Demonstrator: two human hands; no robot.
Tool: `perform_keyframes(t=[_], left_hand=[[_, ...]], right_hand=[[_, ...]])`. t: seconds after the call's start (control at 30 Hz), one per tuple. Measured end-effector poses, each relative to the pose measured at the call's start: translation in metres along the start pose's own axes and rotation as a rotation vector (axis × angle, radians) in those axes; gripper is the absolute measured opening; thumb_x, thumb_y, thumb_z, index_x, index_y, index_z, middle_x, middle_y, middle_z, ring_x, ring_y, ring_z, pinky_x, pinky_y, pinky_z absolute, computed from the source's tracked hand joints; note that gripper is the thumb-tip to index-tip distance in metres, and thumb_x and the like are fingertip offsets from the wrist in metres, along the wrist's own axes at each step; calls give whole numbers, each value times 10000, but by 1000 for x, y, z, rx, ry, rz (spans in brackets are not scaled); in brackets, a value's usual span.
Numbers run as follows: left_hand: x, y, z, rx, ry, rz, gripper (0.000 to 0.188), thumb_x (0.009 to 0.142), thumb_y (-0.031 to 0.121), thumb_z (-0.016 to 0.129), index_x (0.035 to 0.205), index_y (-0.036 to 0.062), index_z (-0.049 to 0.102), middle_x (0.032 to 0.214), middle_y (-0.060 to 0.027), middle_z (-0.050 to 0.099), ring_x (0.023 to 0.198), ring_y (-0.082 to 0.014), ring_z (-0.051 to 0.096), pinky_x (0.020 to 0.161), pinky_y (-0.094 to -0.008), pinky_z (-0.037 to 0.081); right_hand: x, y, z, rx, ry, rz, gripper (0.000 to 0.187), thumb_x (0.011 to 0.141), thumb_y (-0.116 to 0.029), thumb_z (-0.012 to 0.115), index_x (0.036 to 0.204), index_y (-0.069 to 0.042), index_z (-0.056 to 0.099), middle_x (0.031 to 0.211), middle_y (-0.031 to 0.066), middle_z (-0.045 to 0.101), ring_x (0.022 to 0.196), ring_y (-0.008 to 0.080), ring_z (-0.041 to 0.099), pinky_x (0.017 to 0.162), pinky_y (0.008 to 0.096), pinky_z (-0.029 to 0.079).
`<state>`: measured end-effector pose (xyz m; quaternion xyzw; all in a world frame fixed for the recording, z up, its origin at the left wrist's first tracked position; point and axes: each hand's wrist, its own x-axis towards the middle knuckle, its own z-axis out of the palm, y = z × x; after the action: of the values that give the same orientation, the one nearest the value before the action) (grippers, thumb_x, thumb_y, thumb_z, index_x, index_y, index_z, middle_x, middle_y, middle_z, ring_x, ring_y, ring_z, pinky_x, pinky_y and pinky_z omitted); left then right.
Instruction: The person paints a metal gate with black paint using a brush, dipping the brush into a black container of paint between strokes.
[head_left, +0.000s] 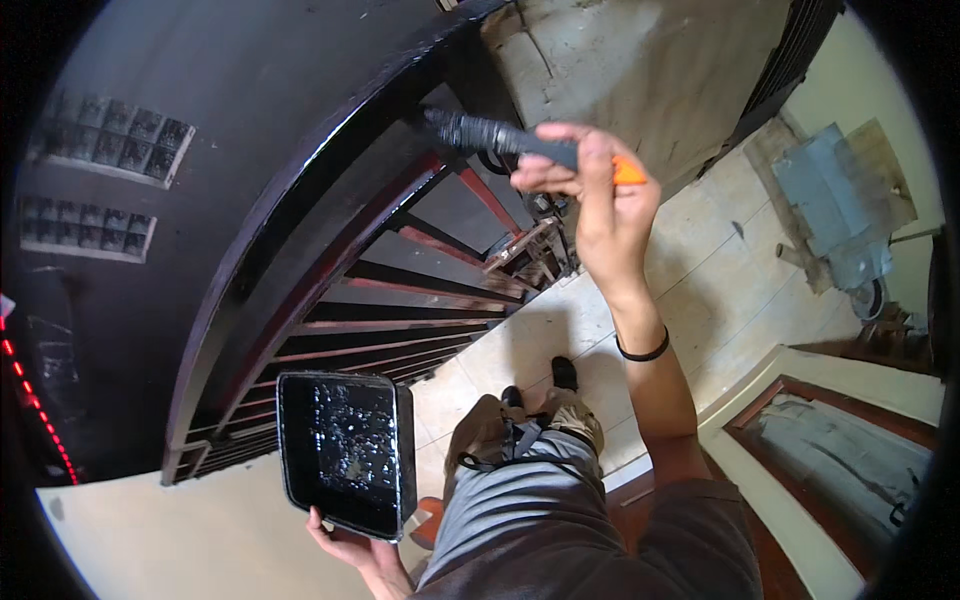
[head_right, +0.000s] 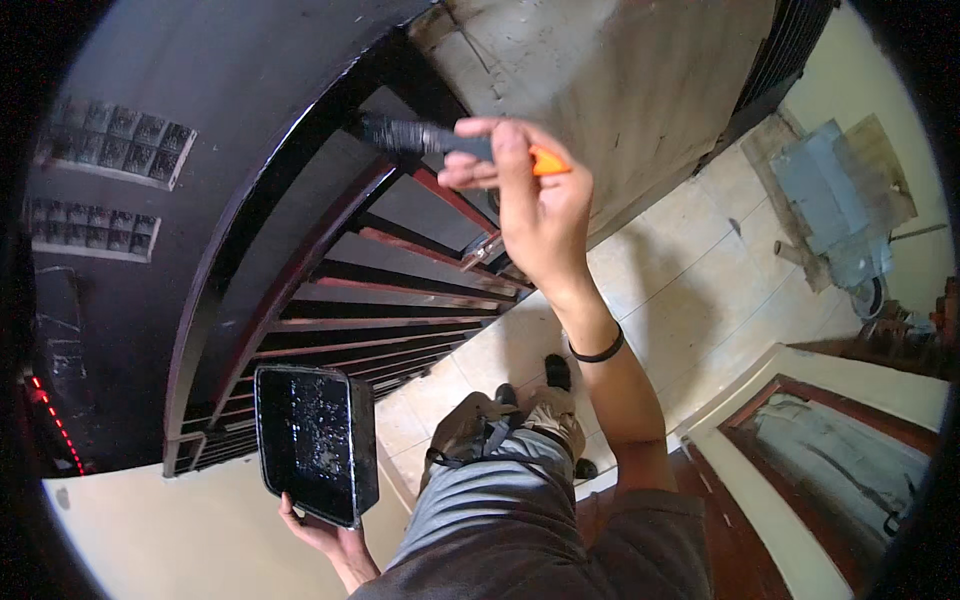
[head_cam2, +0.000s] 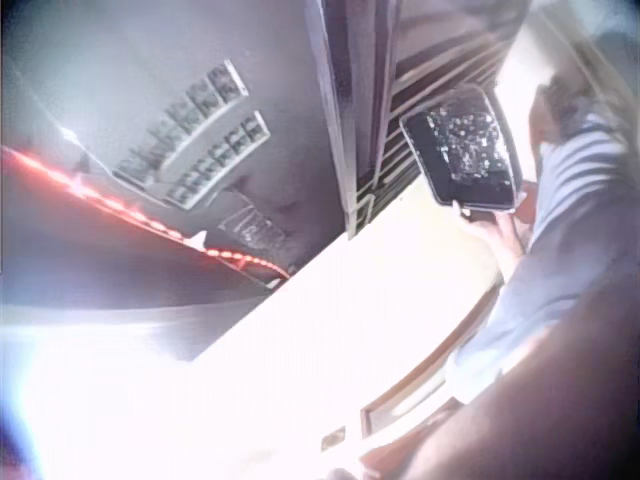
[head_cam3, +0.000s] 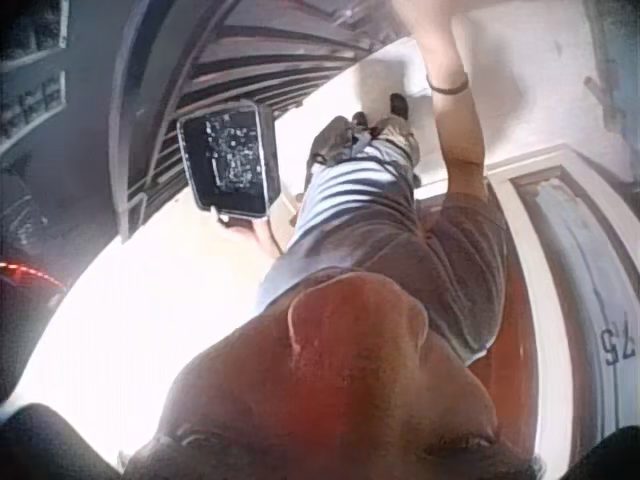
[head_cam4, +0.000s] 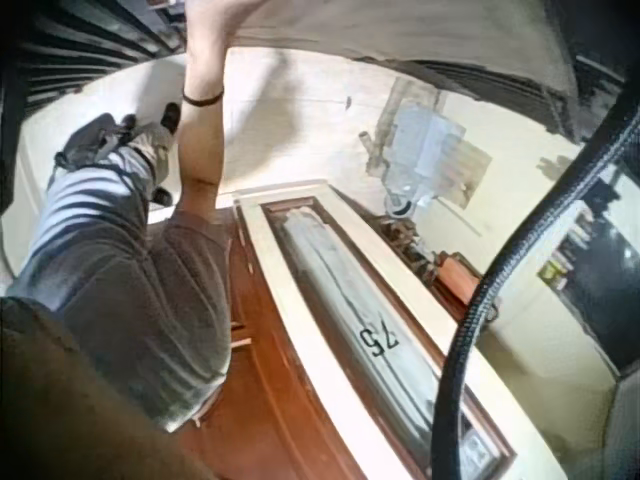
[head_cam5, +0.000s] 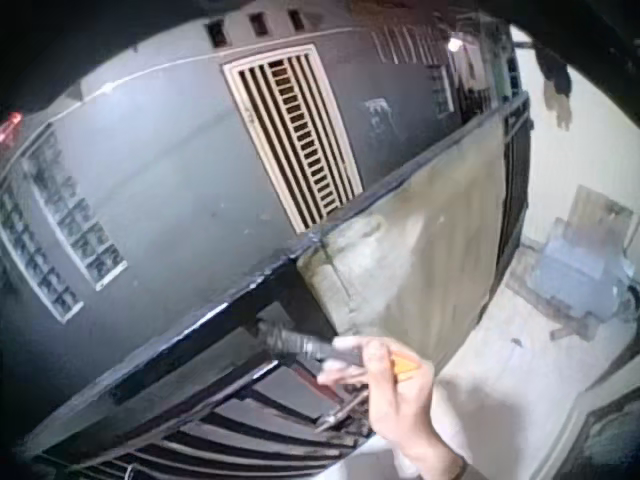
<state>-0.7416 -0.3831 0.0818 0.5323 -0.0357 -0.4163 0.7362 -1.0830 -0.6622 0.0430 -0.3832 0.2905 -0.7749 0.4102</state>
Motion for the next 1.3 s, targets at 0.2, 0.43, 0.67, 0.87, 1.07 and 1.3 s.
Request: perform_keyframes(t=[0.2, 0.43, 0.67, 0.87, 1.07, 1.3], left_hand=[[-10, -8, 17, 25, 0, 42, 618, 927, 434, 673, 1427, 80, 587, 1417, -120, 635, 1246, -335, 630, 1077, -521, 515], [-11, -9, 24, 39, -16, 86, 578, 927, 426, 678, 1396, 95, 613, 1403, -109, 649, 1248, -329, 632, 1079, -519, 514], [-11, -10, 11, -5, 23, 88, 564, 940, 420, 660, 1395, 90, 613, 1404, -116, 648, 1248, -327, 631, 1095, -523, 502], [-11, -12, 12, -75, 36, 79, 556, 945, 410, 655, 1391, 80, 613, 1391, -119, 655, 1247, -332, 632, 1092, -524, 504], [-5, -4, 11, -25, 36, 60, 556, 938, 414, 659, 1372, 69, 620, 1359, -116, 672, 1231, -314, 640, 1081, -495, 513], [-1, -2, 1, -43, 72, -9, 575, 927, 443, 671, 1360, 68, 618, 1363, -112, 662, 1208, -308, 640, 1073, -474, 511]], right_hand=[[-25, 16, -19, -121, 8, -281, 259, 1082, -122, 567, 1185, 82, 689, 1104, 187, 757, 894, 232, 784, 780, 331, 634], [-38, 58, -23, -790, -361, -740, 381, 909, -206, 802, 1228, -8, 734, 1083, 135, 766, 902, 270, 767, 758, 365, 646], [3, 42, 0, -746, -330, -949, 389, 959, -239, 760, 1260, 2, 711, 1095, 166, 741, 908, 303, 763, 797, 385, 659], [-14, 30, -10, -798, -368, -850, 301, 928, -136, 770, 1174, 34, 732, 1072, 154, 758, 896, 305, 763, 799, 390, 650], [-20, 59, -11, -879, -378, -802, 358, 875, -85, 802, 1206, 26, 724, 1105, 154, 753, 939, 284, 763, 778, 358, 632], [-14, 35, 16, -785, -260, -773, 305, 942, -124, 734, 1228, -20, 719, 1156, 109, 768, 948, 248, 762, 740, 335, 605]])
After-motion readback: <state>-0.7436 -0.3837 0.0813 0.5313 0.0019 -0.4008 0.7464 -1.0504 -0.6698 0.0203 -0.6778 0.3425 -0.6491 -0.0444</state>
